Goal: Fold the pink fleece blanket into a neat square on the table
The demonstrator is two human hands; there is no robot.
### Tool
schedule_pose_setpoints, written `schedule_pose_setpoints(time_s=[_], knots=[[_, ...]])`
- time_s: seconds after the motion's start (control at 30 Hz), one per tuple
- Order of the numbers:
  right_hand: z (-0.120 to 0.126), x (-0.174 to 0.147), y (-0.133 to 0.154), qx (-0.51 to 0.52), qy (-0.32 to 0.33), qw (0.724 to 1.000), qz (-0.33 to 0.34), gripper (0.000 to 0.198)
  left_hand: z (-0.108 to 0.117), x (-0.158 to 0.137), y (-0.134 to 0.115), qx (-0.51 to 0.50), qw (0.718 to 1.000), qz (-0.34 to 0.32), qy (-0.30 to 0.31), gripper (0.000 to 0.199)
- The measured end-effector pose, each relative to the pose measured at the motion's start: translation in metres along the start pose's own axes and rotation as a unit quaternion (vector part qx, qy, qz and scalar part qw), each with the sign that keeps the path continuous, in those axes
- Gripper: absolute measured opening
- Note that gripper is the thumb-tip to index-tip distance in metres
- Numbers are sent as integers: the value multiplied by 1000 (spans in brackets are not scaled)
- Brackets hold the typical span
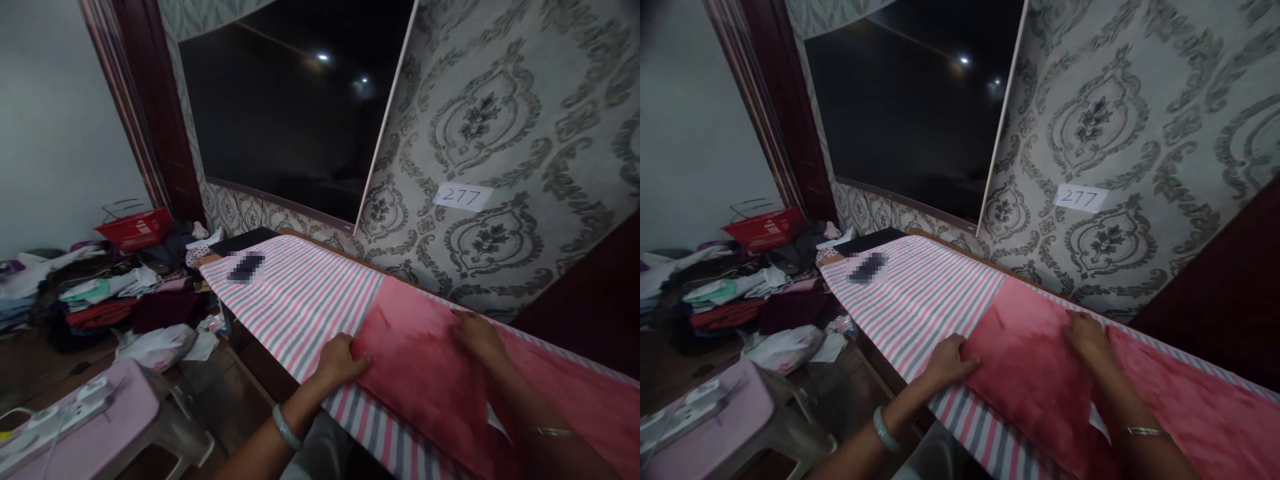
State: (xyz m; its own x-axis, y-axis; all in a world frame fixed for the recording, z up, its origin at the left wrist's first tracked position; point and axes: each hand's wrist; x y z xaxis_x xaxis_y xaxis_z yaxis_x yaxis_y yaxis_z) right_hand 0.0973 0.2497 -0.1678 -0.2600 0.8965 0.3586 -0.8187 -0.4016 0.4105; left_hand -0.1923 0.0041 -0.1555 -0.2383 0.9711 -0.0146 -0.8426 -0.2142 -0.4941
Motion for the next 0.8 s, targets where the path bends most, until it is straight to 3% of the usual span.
schedule_pose_setpoints(time_s=[0.17, 0.3, 0.63, 0.8], knots=[[-23, 46, 53, 23, 50, 998, 37, 50, -6, -4, -1, -12, 1000, -12, -7, 61], [-44, 72, 76, 77, 67, 995, 16, 49, -7, -8, -6, -3, 1000, -6, -3, 62], [-62, 99, 92, 130, 140, 981, -28, 44, -8, -7, -6, -9, 999, 20, 28, 48], [-58, 102, 91, 242, 206, 947, -41, 42, -12, -7, -5, -28, 999, 20, 17, 45]])
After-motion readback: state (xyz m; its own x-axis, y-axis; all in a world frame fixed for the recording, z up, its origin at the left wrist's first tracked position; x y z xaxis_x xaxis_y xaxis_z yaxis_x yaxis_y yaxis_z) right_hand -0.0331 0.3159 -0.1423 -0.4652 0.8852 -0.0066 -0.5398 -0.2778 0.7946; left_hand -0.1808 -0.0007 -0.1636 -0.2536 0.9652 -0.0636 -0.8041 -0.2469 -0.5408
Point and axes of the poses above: each hand's wrist, its own x-axis towards the middle knuckle, its own z-axis out of the back of the hand, y = z × x, and after that the axes turned 12 degrees about x, right-handed
